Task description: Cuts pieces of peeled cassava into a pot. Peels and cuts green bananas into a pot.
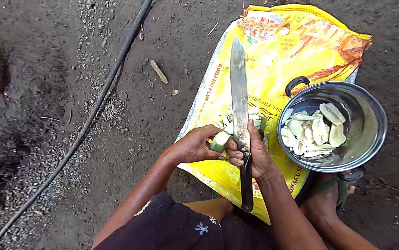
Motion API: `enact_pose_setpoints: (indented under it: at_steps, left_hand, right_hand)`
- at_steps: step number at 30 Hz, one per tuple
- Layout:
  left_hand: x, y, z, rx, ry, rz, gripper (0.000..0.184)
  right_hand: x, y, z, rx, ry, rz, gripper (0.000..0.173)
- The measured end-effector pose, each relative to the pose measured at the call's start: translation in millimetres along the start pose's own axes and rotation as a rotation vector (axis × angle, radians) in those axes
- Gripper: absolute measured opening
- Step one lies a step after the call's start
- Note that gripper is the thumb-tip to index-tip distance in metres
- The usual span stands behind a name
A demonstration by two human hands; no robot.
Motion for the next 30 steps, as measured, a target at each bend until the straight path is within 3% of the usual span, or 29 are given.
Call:
enact_pose_setpoints:
  at_steps: [2,4,7,10,13,19,30]
  left_hand:
    - [-4,-2,-9,0.096,0.180,-0.002,0.052]
    - [-7,-2,-15,0.187,0.393,0.049,0.054]
    - [-5,-1,-23,0.200,0.748,0.315,0.048]
    - [-4,-4,-30,0.152,1.196,0.544,0.024]
    - [-7,-8,-32,0.125,1.450,0.613,0.015]
    - [-28,-8,-17,0.109,1.549,0.618,0.017]
    - [-34,-8,-17,0.019,1.497,0.661,0.014]
  right_hand:
    - [2,-1,1,0.036,0.015,0.101,0.066]
    - [5,-1,-1,0.103,0.203,0.220,0.053]
    - [9,1,-6,0.216,0.544,0.328,0.042]
    - [7,1,-1,0.391,0.856,0.372,0.050]
    - [4,-2,11,0.499,1.004,0.366,0.070]
    - [-4,-4,17,0.578,1.026,0.342,0.080]
    - [-1,-9,17,0.590,0.764,0.317,0.071]
Point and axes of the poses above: each hand's wrist, its own y-axis away from the middle knuckle, its own x-axis out of the back of the hand, z = x × y, the point moved 6 cm from there along -y, towards the middle knuckle, and after that the axes turned 7 degrees about x, right-handed, at the moved point
